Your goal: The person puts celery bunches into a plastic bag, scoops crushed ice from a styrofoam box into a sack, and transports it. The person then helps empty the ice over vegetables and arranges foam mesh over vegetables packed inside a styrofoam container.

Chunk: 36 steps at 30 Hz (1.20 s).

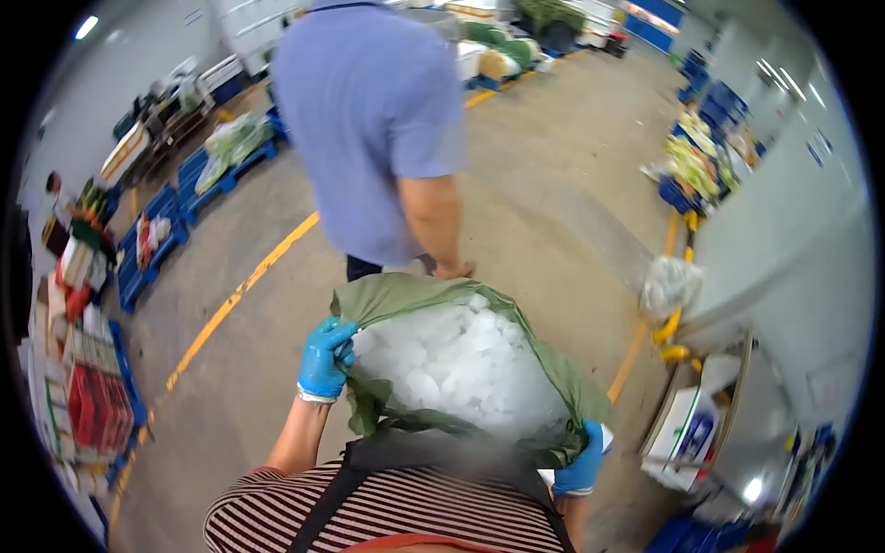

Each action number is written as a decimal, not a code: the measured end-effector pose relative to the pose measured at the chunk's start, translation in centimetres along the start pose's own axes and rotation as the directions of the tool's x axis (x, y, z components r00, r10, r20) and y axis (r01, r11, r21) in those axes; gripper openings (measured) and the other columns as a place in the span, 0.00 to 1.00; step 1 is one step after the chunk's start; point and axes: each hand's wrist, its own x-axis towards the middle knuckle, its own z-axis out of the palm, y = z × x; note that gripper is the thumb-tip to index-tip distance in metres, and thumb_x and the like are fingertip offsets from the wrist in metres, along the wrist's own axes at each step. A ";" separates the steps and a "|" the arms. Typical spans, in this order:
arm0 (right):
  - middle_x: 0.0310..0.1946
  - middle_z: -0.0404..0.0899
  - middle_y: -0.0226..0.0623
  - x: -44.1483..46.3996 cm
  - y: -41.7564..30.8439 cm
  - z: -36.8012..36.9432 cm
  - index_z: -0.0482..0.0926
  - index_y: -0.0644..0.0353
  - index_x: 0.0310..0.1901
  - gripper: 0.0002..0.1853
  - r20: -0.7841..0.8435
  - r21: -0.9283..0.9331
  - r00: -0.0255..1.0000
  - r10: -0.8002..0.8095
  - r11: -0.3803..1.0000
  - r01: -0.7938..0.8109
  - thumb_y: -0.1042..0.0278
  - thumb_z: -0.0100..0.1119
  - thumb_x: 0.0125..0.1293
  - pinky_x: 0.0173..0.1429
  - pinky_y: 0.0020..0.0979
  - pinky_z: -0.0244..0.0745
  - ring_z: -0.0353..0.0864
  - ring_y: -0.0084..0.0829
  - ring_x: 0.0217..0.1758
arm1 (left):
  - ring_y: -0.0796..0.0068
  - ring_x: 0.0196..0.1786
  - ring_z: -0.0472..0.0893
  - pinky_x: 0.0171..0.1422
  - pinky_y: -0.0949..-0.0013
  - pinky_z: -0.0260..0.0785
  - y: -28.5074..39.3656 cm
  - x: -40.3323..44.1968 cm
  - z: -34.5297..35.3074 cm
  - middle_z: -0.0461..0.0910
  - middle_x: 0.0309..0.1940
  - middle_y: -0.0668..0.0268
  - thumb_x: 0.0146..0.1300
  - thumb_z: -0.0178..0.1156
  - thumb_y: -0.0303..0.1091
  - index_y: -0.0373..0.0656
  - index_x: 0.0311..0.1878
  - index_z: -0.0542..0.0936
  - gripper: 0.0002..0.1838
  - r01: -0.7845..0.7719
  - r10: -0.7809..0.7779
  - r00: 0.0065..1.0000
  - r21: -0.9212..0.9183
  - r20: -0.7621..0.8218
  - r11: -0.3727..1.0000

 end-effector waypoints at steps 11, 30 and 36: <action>0.31 0.81 0.34 22.1 -3.4 19.7 0.80 0.57 0.36 0.10 0.162 -0.217 0.949 0.272 0.948 -0.234 0.62 0.56 0.59 0.42 0.34 0.77 0.81 0.32 0.33 | 0.87 0.15 0.56 0.18 0.78 0.46 2.9 17.4 5.5 0.58 0.14 0.79 0.57 0.61 0.26 0.53 0.21 0.64 0.16 -0.058 0.029 0.978 -0.135 -0.207 0.989; 0.39 0.81 0.34 44.7 7.3 63.9 0.80 0.56 0.41 0.10 0.112 -0.284 0.932 0.344 0.910 -0.301 0.63 0.56 0.61 0.49 0.36 0.75 0.80 0.32 0.40 | 0.86 0.15 0.57 0.19 0.78 0.46 22.9 63.5 3.4 0.59 0.13 0.78 0.58 0.60 0.27 0.48 0.24 0.71 0.10 -0.039 0.000 0.961 -0.137 -0.277 0.990; 0.37 0.81 0.33 56.2 10.6 77.5 0.80 0.56 0.39 0.09 0.155 -0.382 0.865 0.477 0.837 -0.393 0.62 0.56 0.61 0.49 0.35 0.75 0.80 0.31 0.40 | 0.87 0.16 0.57 0.20 0.79 0.46 28.6 74.5 2.8 0.59 0.14 0.79 0.59 0.60 0.28 0.49 0.25 0.71 0.09 -0.125 0.065 0.952 -0.184 -0.301 0.975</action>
